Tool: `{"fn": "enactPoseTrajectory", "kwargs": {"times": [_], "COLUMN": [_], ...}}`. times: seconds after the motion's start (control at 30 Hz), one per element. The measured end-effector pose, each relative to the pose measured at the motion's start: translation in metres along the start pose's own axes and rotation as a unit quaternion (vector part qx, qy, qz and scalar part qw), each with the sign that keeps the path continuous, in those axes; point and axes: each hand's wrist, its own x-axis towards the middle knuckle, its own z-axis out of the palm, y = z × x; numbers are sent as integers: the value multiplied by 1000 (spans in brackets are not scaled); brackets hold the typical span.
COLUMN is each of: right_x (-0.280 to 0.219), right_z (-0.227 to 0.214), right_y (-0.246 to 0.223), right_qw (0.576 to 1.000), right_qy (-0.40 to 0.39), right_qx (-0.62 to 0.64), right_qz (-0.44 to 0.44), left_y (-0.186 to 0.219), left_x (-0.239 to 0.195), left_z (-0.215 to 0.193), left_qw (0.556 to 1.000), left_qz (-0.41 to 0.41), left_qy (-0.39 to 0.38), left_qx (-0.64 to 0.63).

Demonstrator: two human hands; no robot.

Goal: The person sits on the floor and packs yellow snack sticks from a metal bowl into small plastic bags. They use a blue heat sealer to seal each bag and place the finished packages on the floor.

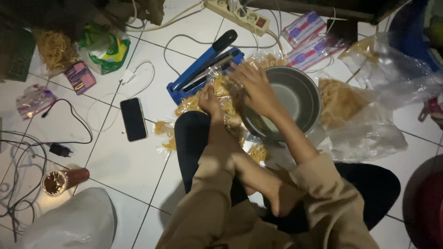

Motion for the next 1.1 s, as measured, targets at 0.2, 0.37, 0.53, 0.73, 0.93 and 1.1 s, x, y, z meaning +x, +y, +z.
{"fn": "enactPoseTrajectory", "kwargs": {"times": [0.2, 0.37, 0.53, 0.73, 0.93, 1.1], "right_x": [104, 104, 99, 105, 102, 100], "right_z": [51, 79, 90, 103, 106, 97], "right_y": [50, 82, 90, 110, 110, 99], "right_qw": [965, 958, 974, 968, 963, 959], "right_qy": [-56, -118, -138, -151, -166, -148], "right_qx": [-256, -260, -174, -193, -204, -236], "right_qz": [-11, 21, 51, 51, 64, 55], "left_y": [6, 42, 30, 25, 43, 81], "left_x": [0, -16, -15, -9, -24, -38], "left_z": [6, 3, 2, 10, 5, -5], "left_qw": [997, 993, 990, 990, 993, 992], "left_qz": [-20, -35, -69, -73, -45, -68], "left_qy": [9, 17, 26, 42, 40, 13], "left_qx": [-79, -114, -121, -117, -103, -106]}}
